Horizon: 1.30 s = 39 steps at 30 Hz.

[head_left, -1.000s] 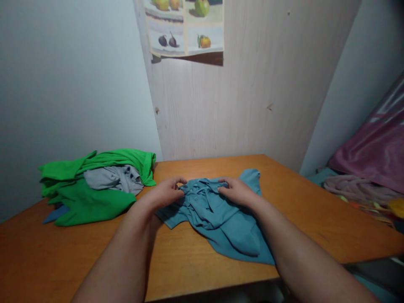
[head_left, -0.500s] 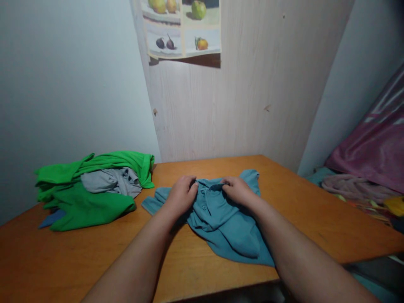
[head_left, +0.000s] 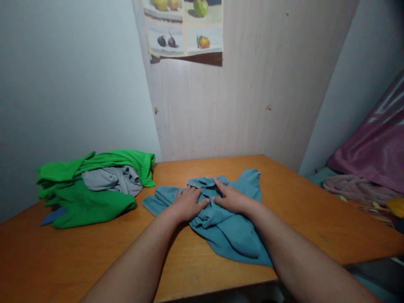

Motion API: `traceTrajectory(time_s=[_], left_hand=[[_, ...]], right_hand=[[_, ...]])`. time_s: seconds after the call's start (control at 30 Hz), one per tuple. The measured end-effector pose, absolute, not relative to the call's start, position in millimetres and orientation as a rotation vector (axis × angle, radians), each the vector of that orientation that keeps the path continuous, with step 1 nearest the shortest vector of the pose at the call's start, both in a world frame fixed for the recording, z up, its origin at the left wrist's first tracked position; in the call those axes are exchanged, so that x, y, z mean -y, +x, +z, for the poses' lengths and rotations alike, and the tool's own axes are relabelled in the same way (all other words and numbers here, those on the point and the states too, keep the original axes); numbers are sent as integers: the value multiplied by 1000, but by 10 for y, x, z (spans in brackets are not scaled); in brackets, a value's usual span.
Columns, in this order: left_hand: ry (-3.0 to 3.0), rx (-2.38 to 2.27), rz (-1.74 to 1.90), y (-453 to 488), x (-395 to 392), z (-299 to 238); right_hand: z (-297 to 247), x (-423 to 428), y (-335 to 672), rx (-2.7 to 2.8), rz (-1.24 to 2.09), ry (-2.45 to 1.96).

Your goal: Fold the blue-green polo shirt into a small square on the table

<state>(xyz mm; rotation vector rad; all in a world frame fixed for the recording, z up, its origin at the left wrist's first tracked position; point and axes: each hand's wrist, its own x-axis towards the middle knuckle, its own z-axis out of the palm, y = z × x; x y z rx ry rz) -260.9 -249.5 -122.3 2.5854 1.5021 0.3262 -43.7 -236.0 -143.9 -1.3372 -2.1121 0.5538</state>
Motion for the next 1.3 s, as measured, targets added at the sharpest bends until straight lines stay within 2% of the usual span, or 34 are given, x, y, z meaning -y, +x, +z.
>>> traceTrajectory(time_s=[0.17,0.23,0.33,0.47,0.57,0.8,0.93,1.03,1.3], left_hand=[[2577,-1468,578,-2655,2422,-1155],[2532,-1453,688,-2649,2428,-1098],[2431,-1345,776,-2634,2458,-1045],[2414,-1151,577,-2645,2488,-1062],[2491,-1176,460,-2684,2485,-1091],[2492,-1370,522,-2720,2481,-1031],[2395,-1303,610,-2675,2544,-954],[2321,-1195,489,-2643,2608,-931],[2271,-1210,311,-2605,2695,-930]], right_hand=[[-1310,2409,-460,1960,459,-1423],[-1190,2452,-469,1874,533,-1384],[-1044,2569,-483,1872,999,-1139],[-991,2737,-500,2012,1733,-916],[-995,2804,-512,2149,1936,-894],[-941,2823,-494,2161,2098,-808],[-914,2765,-449,1861,1805,-948],[-901,2710,-417,1752,1578,-1109],[-1021,2635,-400,1946,1609,-1273]])
